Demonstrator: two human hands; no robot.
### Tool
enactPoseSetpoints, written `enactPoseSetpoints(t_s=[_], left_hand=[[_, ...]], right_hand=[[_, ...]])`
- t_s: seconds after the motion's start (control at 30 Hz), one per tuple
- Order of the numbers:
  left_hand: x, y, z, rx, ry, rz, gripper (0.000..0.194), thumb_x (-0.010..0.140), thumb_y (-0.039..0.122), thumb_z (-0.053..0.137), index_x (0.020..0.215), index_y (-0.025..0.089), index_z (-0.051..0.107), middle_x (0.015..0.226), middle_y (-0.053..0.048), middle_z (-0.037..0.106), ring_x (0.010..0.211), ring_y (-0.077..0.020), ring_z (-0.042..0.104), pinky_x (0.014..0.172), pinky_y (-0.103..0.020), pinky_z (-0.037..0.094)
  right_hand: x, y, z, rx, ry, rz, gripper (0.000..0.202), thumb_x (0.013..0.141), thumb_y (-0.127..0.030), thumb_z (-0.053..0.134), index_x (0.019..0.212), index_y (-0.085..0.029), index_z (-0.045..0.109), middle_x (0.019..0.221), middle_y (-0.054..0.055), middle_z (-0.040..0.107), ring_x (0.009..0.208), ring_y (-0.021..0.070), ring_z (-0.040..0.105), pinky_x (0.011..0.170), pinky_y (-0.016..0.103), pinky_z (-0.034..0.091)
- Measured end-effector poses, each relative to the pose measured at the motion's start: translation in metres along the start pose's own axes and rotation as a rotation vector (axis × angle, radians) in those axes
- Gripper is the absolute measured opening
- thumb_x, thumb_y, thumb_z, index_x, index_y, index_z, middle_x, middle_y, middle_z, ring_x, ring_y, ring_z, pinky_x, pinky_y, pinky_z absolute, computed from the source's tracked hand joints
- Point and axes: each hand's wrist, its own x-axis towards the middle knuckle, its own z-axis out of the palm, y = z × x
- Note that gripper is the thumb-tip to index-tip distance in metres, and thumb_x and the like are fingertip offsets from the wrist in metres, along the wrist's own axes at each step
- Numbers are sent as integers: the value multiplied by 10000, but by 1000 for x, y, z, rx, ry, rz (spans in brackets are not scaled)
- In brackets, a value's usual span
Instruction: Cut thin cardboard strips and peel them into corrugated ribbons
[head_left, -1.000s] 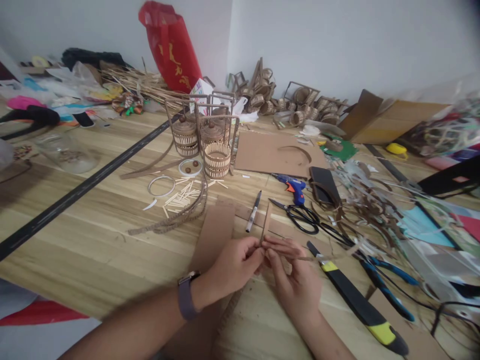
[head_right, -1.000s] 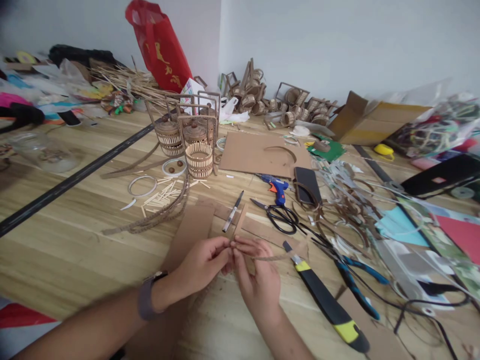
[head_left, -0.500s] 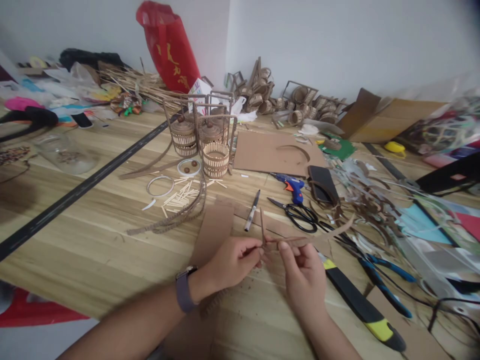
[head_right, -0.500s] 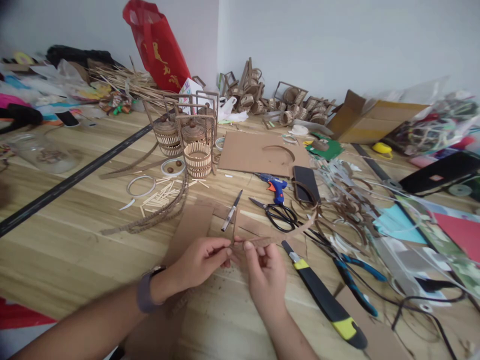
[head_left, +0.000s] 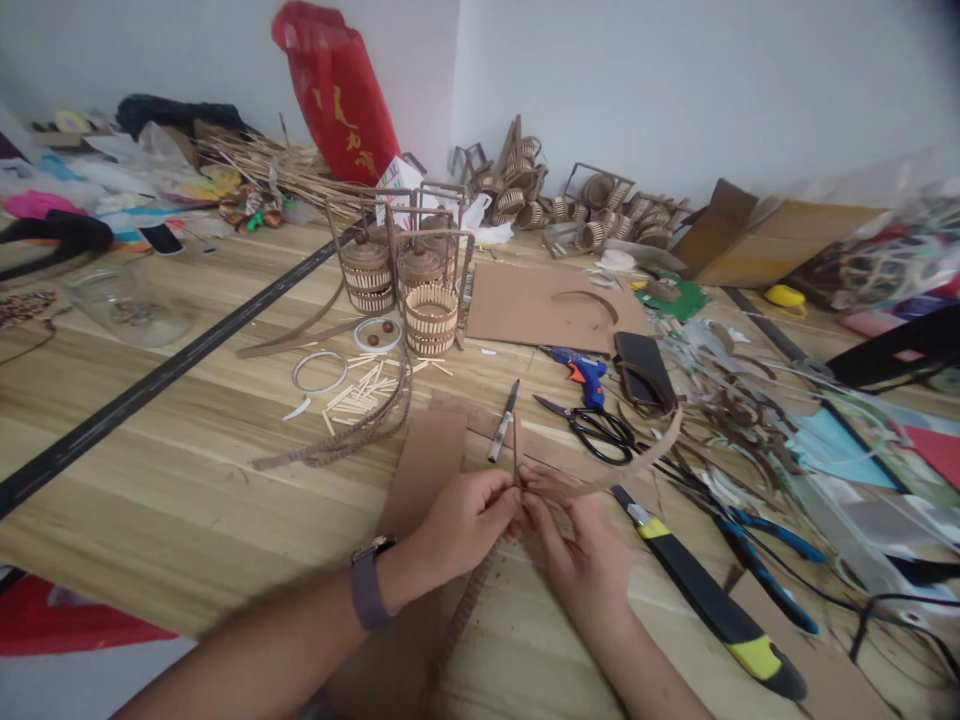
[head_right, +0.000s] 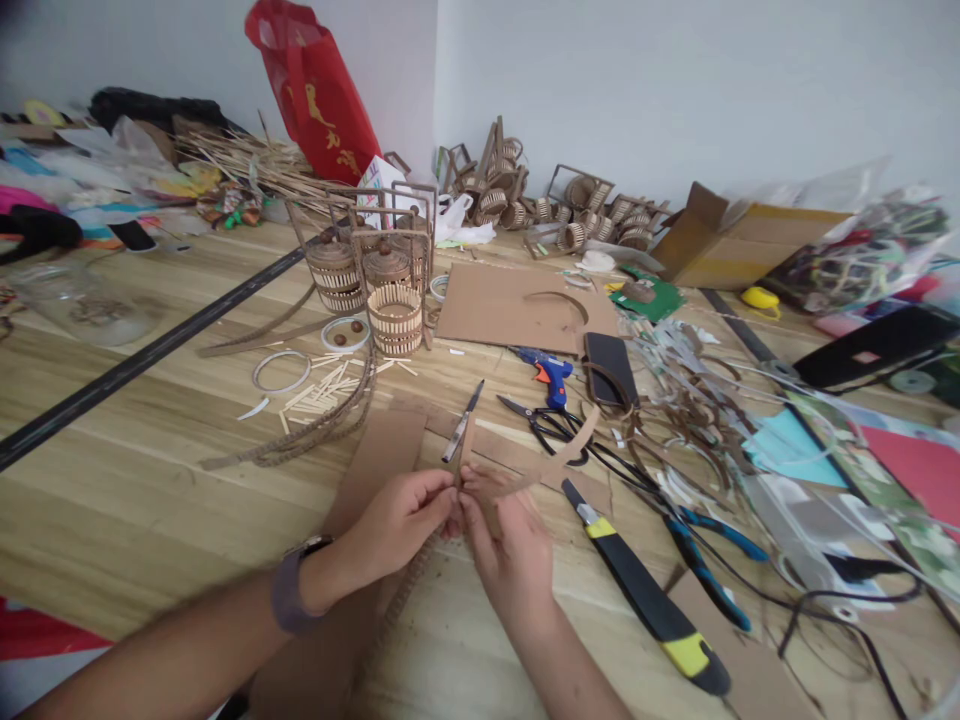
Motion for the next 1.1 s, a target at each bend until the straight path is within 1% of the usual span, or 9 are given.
enactPoseSetpoints(t_s=[0.1,0.27,0.33,0.47,0.6,0.73,0.83,0.93,1.1], left_hand=[[-2,-1,1,12,13,12,230,912,298,456,730,178,531,650,0,584,606,-132,545,567,-216,397],[-2,-2,1,55,3,0,248,896,302,457,703,168,536,645,-20,603,590,-138,538,538,-222,373],[-1,-1,1,34,-18,-10,263,899,323,456,721,158,557,676,-36,629,625,-153,573,565,-232,397],[2,-2,1,-45,8,-5,270,882,382,512,798,144,607,725,-34,639,682,-160,590,601,-239,411],[5,-5,1,-195,27,-62,218,824,349,572,721,157,578,675,-2,595,653,-135,548,625,-238,415],[5,-7,3,-308,49,-95,184,794,330,598,743,153,597,683,2,596,641,-126,540,621,-236,416],[3,-6,3,-271,69,-86,163,808,296,574,761,146,615,670,4,594,622,-120,528,603,-227,409],[2,-4,2,-143,71,-75,150,803,249,539,711,148,602,619,14,571,577,-114,494,557,-218,370],[1,-2,0,-4,40,-68,167,804,243,506,685,158,586,606,10,572,541,-115,465,504,-218,313]], right_hand=[[1,-3,-1,-1,35,-17,85,920,-225,589,971,-253,651,943,42,772,903,214,735,849,395,579],[0,-8,-2,115,53,230,110,945,-298,560,929,-242,654,902,68,765,831,202,734,679,315,589],[-1,-7,-2,127,67,264,122,945,-315,561,935,-239,657,902,70,764,814,200,731,664,307,586],[0,-5,-2,63,66,100,73,928,-250,582,939,-256,653,898,43,758,859,203,725,746,345,580],[0,-5,0,-26,55,-85,141,899,-177,608,1003,-269,628,919,24,767,873,217,730,825,412,549],[-2,-6,4,-58,56,-124,169,893,-177,609,1033,-271,623,939,21,772,868,213,735,829,414,538],[-1,-6,4,-68,65,-128,143,909,-195,592,1027,-269,623,933,22,772,853,211,736,822,418,537],[0,-8,1,-54,56,-68,85,923,-217,579,968,-264,634,878,22,767,824,214,731,792,411,546],[-2,-10,-2,49,46,150,92,934,-257,569,904,-255,656,851,34,742,806,193,713,681,319,565]])
